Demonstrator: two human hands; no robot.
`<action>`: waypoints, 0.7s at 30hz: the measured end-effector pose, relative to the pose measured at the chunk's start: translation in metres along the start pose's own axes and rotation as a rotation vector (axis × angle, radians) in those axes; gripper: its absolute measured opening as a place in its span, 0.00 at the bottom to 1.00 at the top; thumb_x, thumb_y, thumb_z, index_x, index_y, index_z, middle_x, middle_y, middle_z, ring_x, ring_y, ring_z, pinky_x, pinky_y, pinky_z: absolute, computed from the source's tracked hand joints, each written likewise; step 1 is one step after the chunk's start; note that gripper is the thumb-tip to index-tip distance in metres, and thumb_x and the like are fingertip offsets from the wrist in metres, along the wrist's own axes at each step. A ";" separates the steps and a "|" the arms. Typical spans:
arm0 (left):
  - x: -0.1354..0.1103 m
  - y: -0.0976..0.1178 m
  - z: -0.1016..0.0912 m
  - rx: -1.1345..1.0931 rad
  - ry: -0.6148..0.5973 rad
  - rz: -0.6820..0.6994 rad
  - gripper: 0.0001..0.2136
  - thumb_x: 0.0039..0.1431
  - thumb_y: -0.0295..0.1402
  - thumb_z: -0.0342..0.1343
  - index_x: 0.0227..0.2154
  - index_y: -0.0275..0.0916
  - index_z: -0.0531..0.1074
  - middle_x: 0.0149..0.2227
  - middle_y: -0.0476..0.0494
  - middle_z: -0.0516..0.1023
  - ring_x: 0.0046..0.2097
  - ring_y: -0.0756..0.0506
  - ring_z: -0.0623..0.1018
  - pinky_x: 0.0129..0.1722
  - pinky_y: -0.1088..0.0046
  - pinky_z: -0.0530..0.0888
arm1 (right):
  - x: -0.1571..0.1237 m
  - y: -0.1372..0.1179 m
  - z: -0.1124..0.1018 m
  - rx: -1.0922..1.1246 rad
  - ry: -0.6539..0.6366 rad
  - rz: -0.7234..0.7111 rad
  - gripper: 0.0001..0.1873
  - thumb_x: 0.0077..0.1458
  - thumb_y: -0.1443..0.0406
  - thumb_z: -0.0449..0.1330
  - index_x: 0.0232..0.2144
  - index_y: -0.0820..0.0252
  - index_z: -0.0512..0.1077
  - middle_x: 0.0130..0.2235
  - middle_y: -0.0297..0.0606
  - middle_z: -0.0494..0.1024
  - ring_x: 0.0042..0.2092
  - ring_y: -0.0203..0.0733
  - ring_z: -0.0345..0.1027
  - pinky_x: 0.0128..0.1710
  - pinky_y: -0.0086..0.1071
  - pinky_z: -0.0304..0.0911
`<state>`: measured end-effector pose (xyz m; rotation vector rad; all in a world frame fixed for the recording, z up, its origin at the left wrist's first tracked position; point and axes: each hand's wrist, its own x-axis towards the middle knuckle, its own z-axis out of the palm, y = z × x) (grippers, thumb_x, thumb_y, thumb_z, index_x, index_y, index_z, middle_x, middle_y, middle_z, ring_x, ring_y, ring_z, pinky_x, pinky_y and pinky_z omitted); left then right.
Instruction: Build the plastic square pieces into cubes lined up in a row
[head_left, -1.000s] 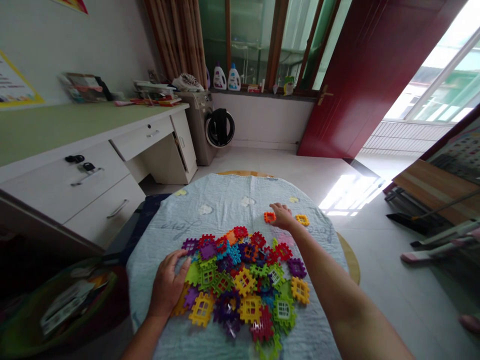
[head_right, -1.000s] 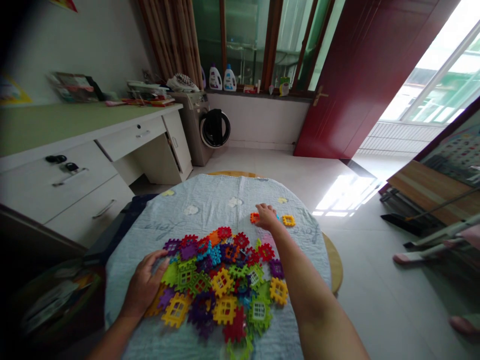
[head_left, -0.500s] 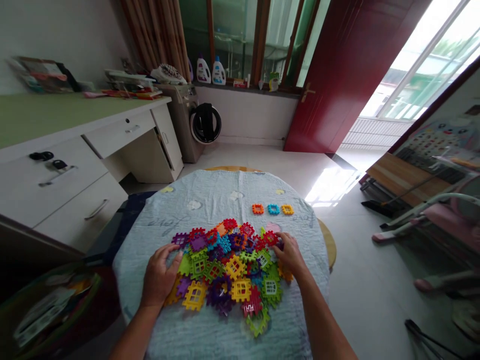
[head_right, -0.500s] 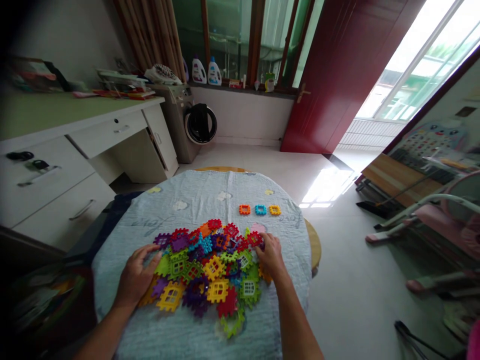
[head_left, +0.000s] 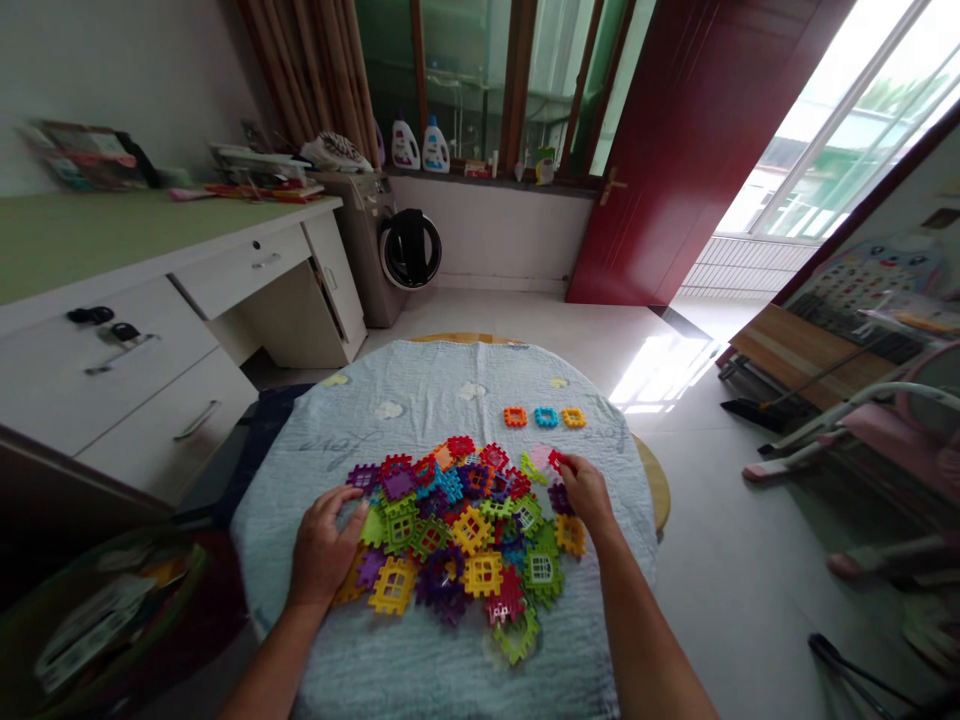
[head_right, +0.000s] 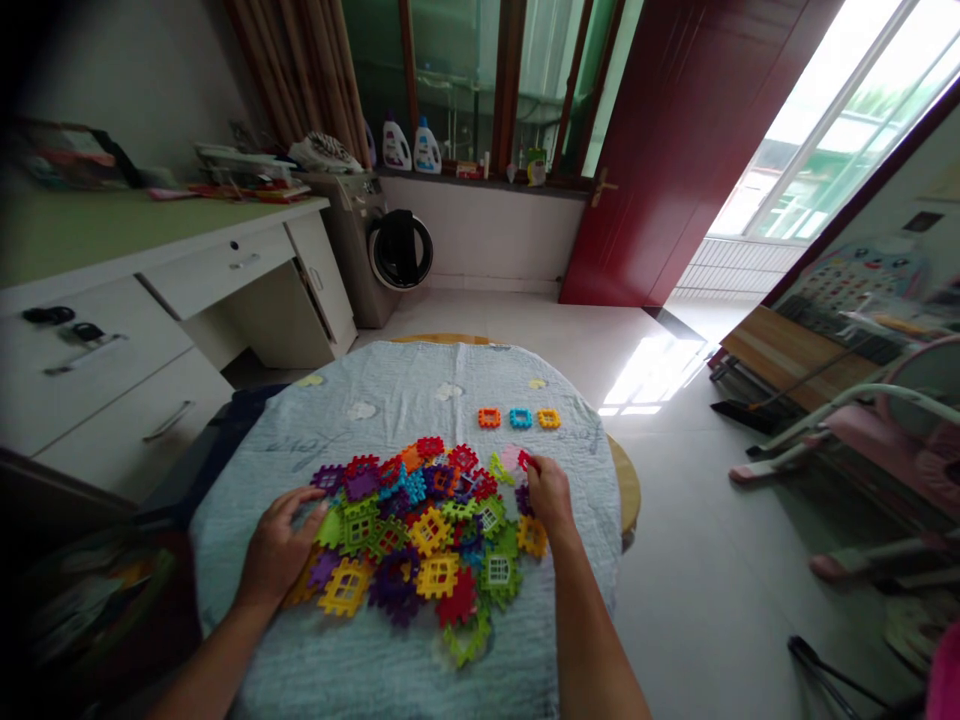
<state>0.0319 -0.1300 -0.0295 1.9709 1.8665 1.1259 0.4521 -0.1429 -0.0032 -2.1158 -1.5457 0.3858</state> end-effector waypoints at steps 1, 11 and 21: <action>0.000 0.000 0.000 -0.001 -0.002 0.002 0.17 0.57 0.47 0.49 0.37 0.39 0.73 0.43 0.39 0.77 0.48 0.38 0.75 0.55 0.57 0.69 | 0.001 0.006 -0.003 0.002 0.016 0.031 0.20 0.58 0.65 0.48 0.47 0.60 0.75 0.38 0.38 0.80 0.40 0.40 0.72 0.42 0.30 0.63; 0.001 0.002 0.000 0.001 0.006 -0.002 0.18 0.57 0.48 0.48 0.37 0.40 0.73 0.44 0.39 0.76 0.49 0.38 0.75 0.55 0.58 0.69 | -0.002 0.005 -0.004 -0.056 0.158 0.036 0.20 0.53 0.63 0.59 0.47 0.64 0.75 0.47 0.49 0.75 0.50 0.49 0.68 0.53 0.37 0.59; 0.000 0.001 0.001 -0.009 0.003 -0.003 0.16 0.57 0.46 0.49 0.37 0.40 0.73 0.43 0.39 0.77 0.48 0.38 0.75 0.55 0.57 0.69 | -0.019 -0.060 0.032 0.121 -0.153 -0.010 0.21 0.46 0.68 0.62 0.46 0.62 0.73 0.32 0.36 0.77 0.35 0.41 0.69 0.36 0.30 0.59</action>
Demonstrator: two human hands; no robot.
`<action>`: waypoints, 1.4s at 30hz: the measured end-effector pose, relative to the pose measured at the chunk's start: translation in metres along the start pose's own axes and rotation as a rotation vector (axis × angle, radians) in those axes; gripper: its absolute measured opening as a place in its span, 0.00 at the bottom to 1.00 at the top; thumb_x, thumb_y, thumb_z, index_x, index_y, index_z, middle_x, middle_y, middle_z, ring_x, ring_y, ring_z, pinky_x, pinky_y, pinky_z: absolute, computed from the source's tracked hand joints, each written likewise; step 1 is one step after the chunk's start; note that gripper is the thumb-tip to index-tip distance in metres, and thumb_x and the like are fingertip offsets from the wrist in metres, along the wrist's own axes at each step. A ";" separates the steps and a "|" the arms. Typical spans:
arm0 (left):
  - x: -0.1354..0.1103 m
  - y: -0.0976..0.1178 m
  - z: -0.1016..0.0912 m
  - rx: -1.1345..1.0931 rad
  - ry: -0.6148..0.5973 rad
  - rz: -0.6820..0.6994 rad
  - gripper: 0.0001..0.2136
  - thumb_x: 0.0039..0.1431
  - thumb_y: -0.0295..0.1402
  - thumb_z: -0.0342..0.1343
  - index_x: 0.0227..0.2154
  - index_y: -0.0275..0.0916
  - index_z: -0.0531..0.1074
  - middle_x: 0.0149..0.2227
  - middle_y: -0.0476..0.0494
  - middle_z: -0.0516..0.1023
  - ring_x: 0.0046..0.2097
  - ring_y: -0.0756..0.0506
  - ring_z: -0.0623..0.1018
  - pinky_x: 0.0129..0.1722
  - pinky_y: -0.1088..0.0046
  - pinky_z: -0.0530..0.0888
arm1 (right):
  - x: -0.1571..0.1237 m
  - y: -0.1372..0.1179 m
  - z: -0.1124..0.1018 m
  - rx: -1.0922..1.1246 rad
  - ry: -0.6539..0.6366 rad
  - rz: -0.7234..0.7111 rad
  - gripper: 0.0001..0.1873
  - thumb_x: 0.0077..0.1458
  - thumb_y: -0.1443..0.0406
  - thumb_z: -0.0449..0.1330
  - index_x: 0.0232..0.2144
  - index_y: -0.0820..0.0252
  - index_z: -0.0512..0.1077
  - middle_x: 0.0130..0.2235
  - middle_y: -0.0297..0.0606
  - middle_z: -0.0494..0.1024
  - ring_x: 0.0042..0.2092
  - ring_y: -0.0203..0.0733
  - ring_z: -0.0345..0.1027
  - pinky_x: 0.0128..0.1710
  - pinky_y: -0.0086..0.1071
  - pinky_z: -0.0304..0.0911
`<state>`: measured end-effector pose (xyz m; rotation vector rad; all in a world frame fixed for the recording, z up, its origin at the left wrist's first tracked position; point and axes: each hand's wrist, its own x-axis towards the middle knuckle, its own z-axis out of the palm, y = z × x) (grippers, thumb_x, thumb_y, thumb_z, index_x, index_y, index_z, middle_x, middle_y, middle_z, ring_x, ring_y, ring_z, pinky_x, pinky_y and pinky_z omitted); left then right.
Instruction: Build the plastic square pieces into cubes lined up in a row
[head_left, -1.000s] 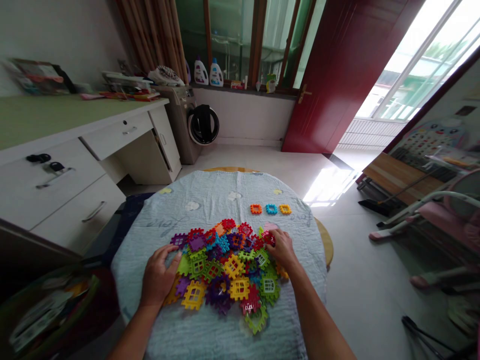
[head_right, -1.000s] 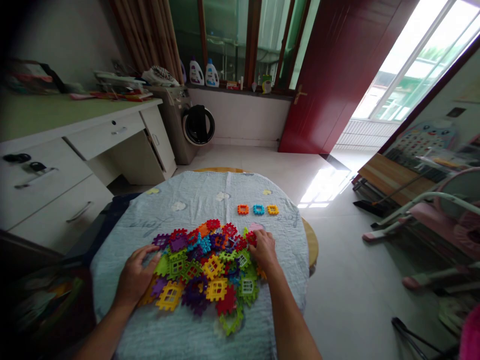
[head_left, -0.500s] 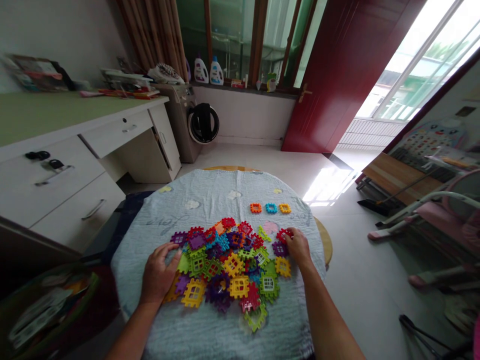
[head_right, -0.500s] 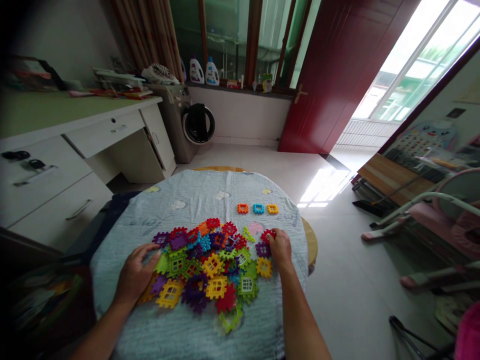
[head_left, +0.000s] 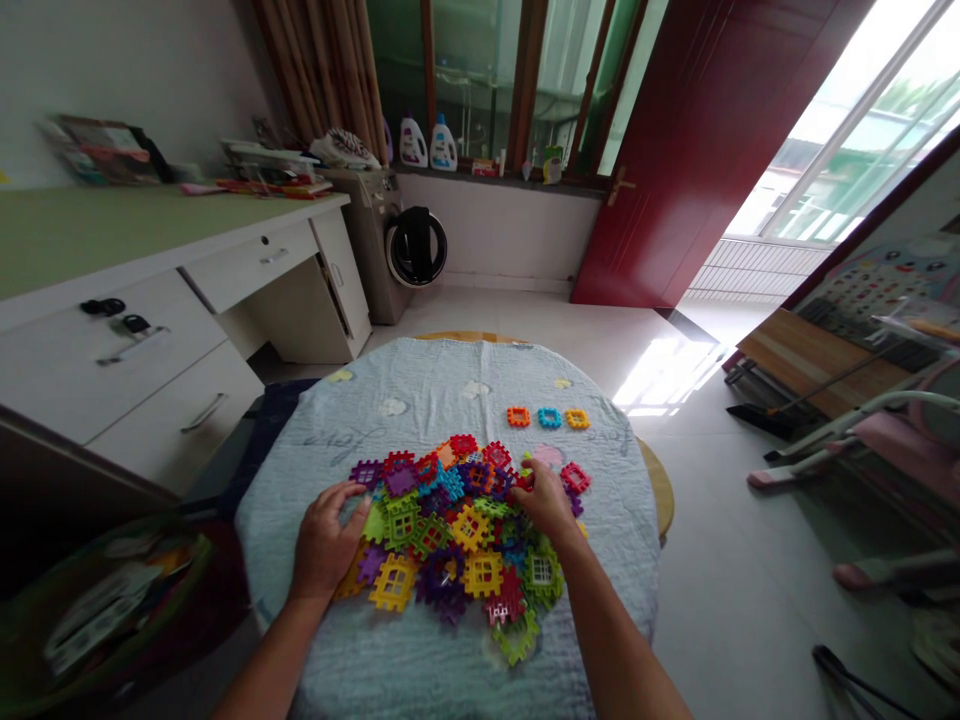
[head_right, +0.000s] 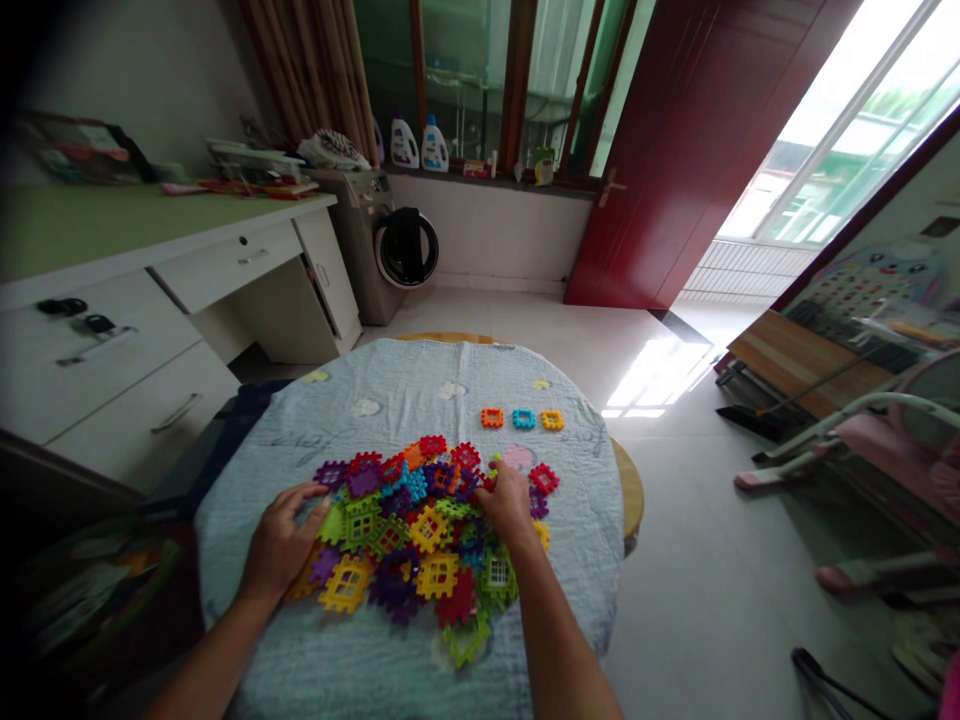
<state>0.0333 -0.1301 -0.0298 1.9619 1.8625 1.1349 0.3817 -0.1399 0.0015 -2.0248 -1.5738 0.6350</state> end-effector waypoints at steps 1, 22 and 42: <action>0.000 0.000 0.000 -0.002 0.000 0.000 0.16 0.57 0.46 0.49 0.37 0.40 0.73 0.43 0.39 0.77 0.48 0.38 0.75 0.55 0.57 0.69 | 0.001 0.000 -0.001 0.049 -0.017 0.014 0.19 0.46 0.69 0.62 0.44 0.62 0.73 0.29 0.34 0.76 0.32 0.39 0.68 0.33 0.29 0.58; 0.000 0.007 -0.004 -0.048 0.027 -0.033 0.17 0.56 0.48 0.50 0.37 0.39 0.73 0.45 0.39 0.75 0.50 0.37 0.74 0.57 0.55 0.67 | -0.001 0.012 -0.016 -0.275 0.159 -0.147 0.21 0.51 0.61 0.62 0.48 0.57 0.71 0.50 0.45 0.74 0.51 0.50 0.65 0.49 0.37 0.56; 0.001 -0.002 -0.011 -0.285 -0.038 -0.221 0.18 0.54 0.49 0.53 0.40 0.40 0.73 0.50 0.41 0.73 0.56 0.37 0.71 0.63 0.54 0.62 | 0.018 0.076 -0.056 -0.367 0.130 0.077 0.21 0.47 0.57 0.64 0.43 0.61 0.75 0.41 0.44 0.73 0.45 0.47 0.66 0.44 0.33 0.58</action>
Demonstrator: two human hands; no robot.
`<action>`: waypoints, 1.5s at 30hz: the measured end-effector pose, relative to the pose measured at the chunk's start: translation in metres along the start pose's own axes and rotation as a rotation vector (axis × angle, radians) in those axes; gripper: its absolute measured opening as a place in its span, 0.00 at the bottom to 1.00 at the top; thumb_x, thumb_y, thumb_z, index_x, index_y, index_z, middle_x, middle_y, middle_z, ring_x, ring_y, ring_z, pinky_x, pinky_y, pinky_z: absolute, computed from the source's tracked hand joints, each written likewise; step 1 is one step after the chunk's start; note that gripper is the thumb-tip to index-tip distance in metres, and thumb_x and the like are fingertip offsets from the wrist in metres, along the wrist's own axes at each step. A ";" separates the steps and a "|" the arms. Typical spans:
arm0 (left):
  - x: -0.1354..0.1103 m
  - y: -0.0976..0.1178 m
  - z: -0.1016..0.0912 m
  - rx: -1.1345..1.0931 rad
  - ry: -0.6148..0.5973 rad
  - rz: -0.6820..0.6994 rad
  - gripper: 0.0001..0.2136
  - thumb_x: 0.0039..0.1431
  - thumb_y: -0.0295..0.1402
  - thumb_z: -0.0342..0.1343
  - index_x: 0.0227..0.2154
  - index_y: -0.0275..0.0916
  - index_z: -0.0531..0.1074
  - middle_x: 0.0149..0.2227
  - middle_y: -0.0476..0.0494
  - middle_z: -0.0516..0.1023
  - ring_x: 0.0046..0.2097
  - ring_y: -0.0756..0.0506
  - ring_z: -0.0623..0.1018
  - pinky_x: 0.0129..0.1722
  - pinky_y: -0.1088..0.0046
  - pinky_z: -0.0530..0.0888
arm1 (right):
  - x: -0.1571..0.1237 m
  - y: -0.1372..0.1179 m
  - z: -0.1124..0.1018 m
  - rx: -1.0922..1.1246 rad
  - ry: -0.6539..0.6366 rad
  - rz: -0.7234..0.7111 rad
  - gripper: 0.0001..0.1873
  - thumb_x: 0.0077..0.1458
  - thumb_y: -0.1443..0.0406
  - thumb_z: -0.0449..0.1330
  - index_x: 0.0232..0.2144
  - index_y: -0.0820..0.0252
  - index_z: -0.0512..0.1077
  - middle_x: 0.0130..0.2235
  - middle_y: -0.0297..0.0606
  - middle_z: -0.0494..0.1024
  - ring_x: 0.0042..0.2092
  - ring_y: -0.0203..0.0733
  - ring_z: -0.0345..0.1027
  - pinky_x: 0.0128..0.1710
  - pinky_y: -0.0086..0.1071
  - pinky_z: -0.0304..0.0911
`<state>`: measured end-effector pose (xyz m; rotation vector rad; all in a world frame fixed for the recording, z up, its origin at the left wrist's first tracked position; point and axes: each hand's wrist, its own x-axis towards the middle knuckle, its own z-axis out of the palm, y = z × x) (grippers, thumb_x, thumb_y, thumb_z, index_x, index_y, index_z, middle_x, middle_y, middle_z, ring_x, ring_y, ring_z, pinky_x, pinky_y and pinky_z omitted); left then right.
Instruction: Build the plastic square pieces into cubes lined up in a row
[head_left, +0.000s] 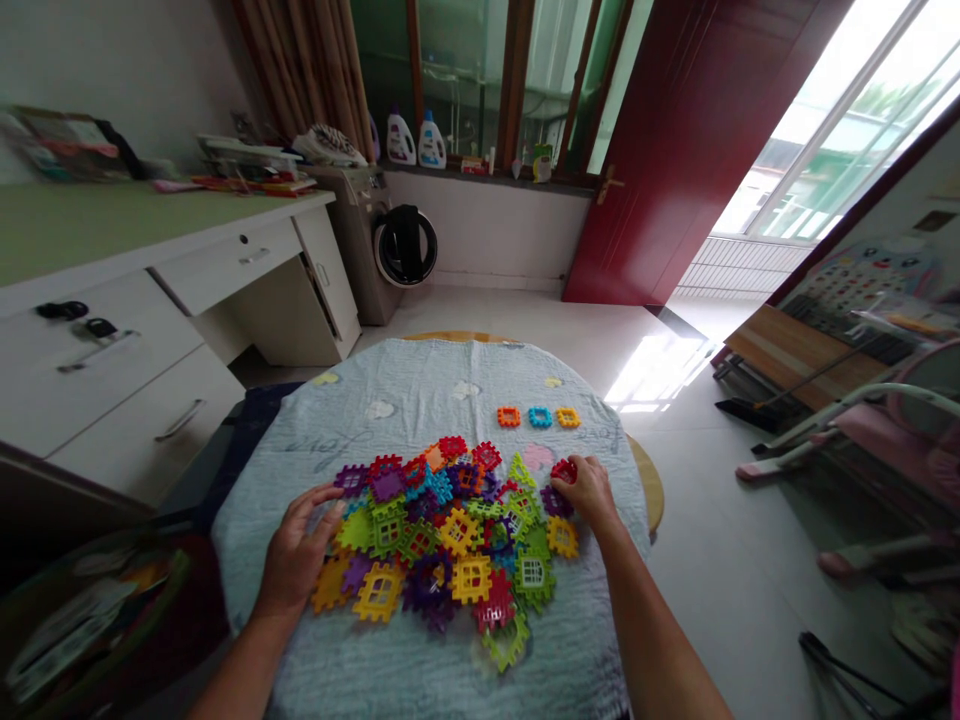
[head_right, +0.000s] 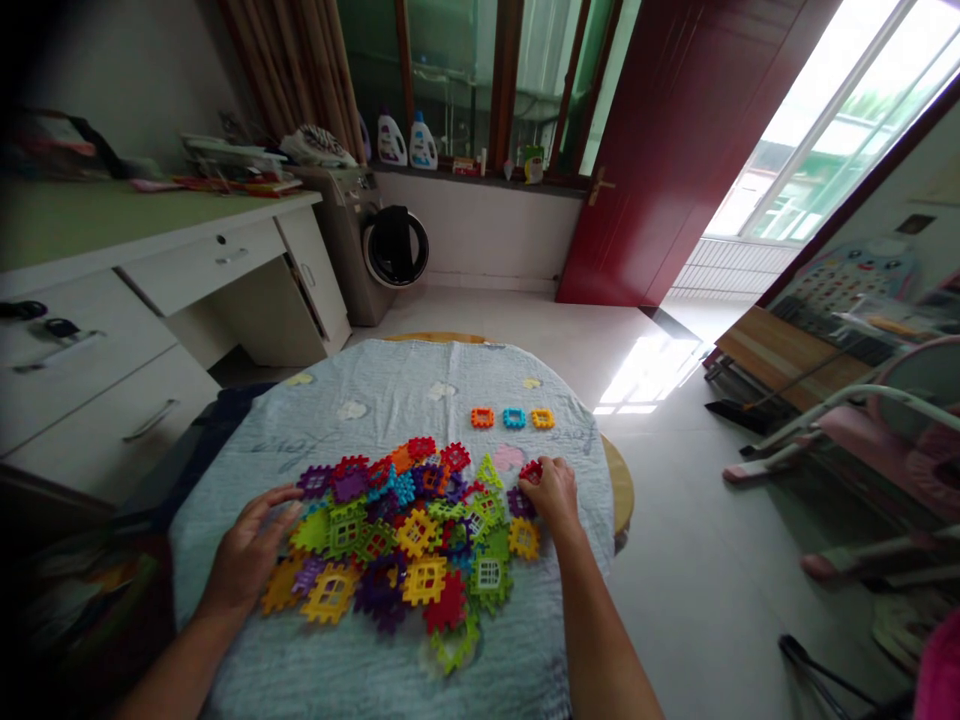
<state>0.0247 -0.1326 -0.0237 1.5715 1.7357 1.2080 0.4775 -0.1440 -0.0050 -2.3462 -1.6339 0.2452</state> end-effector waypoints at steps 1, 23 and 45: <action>0.000 0.000 0.000 -0.001 0.000 0.001 0.18 0.54 0.49 0.53 0.40 0.41 0.73 0.50 0.41 0.73 0.56 0.37 0.71 0.63 0.54 0.62 | 0.000 0.000 0.001 0.002 -0.001 0.000 0.21 0.47 0.57 0.64 0.43 0.61 0.75 0.41 0.44 0.73 0.44 0.47 0.66 0.43 0.33 0.58; -0.004 0.000 0.002 0.098 0.015 0.057 0.18 0.54 0.50 0.52 0.37 0.42 0.73 0.47 0.41 0.75 0.52 0.37 0.74 0.59 0.56 0.66 | 0.013 -0.001 -0.005 -0.083 -0.112 -0.011 0.18 0.45 0.55 0.64 0.35 0.61 0.74 0.37 0.42 0.73 0.39 0.43 0.66 0.38 0.31 0.57; -0.004 0.001 0.002 0.103 0.032 0.049 0.18 0.52 0.50 0.52 0.37 0.42 0.74 0.44 0.42 0.77 0.50 0.38 0.76 0.57 0.57 0.69 | 0.073 -0.125 -0.006 -0.068 -0.106 -0.417 0.27 0.43 0.61 0.64 0.48 0.56 0.69 0.49 0.42 0.69 0.49 0.48 0.58 0.45 0.37 0.52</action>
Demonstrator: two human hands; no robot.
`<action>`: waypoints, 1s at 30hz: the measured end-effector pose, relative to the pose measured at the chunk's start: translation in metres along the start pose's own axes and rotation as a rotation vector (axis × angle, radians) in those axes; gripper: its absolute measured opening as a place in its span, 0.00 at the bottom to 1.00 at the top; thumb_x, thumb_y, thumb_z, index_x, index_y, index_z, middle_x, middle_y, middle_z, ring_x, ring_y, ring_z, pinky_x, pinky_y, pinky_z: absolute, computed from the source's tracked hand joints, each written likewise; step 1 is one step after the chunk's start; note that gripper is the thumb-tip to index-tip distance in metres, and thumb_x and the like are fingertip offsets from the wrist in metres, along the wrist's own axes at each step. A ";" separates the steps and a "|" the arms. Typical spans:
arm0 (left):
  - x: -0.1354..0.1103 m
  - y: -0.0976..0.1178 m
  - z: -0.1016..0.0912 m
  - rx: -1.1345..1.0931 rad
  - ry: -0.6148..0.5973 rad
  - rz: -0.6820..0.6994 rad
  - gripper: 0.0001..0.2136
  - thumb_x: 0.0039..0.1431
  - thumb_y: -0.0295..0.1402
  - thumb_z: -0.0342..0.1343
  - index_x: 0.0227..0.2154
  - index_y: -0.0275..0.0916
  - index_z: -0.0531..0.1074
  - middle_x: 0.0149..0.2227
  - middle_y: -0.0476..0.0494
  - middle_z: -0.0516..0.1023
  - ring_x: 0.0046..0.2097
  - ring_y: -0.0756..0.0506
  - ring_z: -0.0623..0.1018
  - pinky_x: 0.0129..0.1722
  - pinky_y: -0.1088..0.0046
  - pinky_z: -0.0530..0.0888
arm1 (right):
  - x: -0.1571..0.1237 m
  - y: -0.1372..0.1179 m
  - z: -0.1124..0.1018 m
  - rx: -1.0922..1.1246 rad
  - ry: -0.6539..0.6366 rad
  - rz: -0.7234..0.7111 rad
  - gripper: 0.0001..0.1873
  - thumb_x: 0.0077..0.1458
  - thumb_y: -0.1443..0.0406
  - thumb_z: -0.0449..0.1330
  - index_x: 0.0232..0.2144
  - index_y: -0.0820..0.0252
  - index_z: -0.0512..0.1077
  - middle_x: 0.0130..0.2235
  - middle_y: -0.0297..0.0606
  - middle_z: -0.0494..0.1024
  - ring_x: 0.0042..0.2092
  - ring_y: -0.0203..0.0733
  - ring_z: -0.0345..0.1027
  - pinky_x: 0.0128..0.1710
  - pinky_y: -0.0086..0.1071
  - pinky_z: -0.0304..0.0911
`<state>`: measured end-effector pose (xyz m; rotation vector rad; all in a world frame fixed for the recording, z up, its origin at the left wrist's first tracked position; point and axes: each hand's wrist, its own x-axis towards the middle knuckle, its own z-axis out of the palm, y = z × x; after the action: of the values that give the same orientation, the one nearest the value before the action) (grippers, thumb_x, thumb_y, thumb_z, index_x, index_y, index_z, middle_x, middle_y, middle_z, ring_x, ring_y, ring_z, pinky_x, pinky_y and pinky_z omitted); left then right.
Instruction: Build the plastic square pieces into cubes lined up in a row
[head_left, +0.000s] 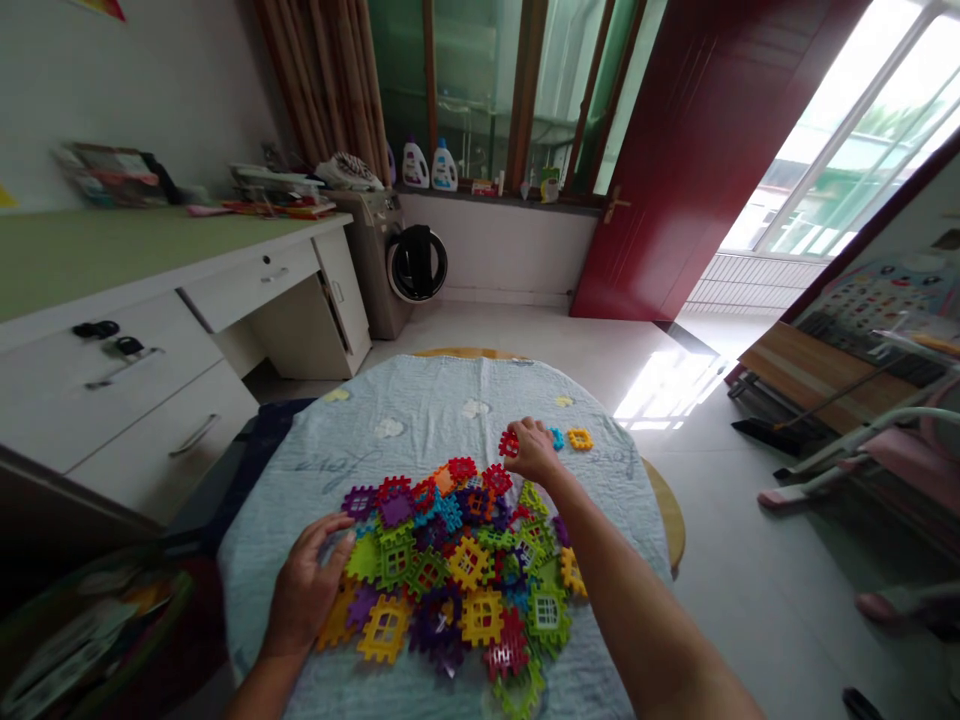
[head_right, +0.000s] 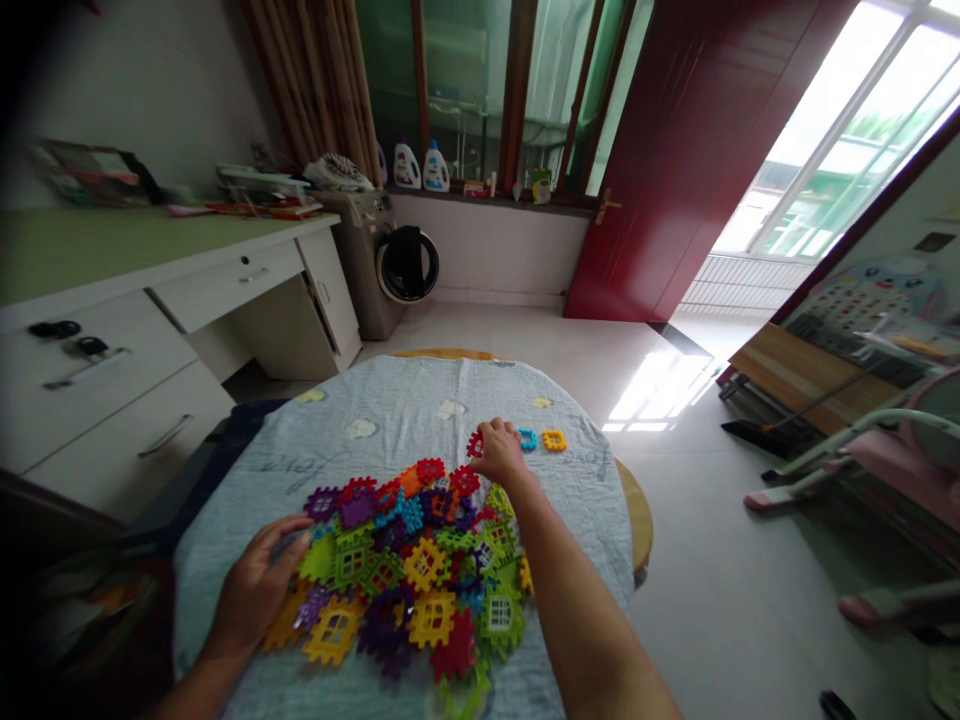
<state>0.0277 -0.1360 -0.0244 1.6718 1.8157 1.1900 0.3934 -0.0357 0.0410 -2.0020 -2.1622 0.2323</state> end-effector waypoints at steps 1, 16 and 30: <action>0.000 0.000 0.000 -0.001 0.003 0.000 0.18 0.52 0.49 0.52 0.36 0.42 0.74 0.44 0.42 0.77 0.50 0.38 0.76 0.57 0.57 0.69 | 0.011 -0.006 0.002 -0.004 -0.019 -0.025 0.27 0.43 0.61 0.65 0.48 0.55 0.68 0.49 0.41 0.68 0.49 0.49 0.58 0.45 0.37 0.52; -0.004 0.001 -0.001 0.028 0.001 0.039 0.16 0.56 0.47 0.52 0.37 0.41 0.75 0.44 0.42 0.77 0.49 0.40 0.76 0.54 0.60 0.72 | 0.077 -0.029 0.031 -0.092 -0.284 -0.095 0.26 0.43 0.60 0.66 0.47 0.54 0.71 0.51 0.45 0.70 0.51 0.55 0.61 0.45 0.40 0.56; -0.005 0.001 -0.001 0.035 0.007 0.055 0.15 0.57 0.46 0.52 0.37 0.41 0.75 0.45 0.42 0.77 0.49 0.40 0.76 0.54 0.59 0.72 | 0.085 -0.014 0.019 -0.056 -0.270 -0.091 0.42 0.41 0.57 0.70 0.59 0.51 0.63 0.59 0.44 0.65 0.56 0.55 0.57 0.50 0.41 0.54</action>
<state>0.0284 -0.1413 -0.0239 1.7493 1.8158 1.1940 0.3688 0.0481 0.0284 -1.9954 -2.4397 0.4569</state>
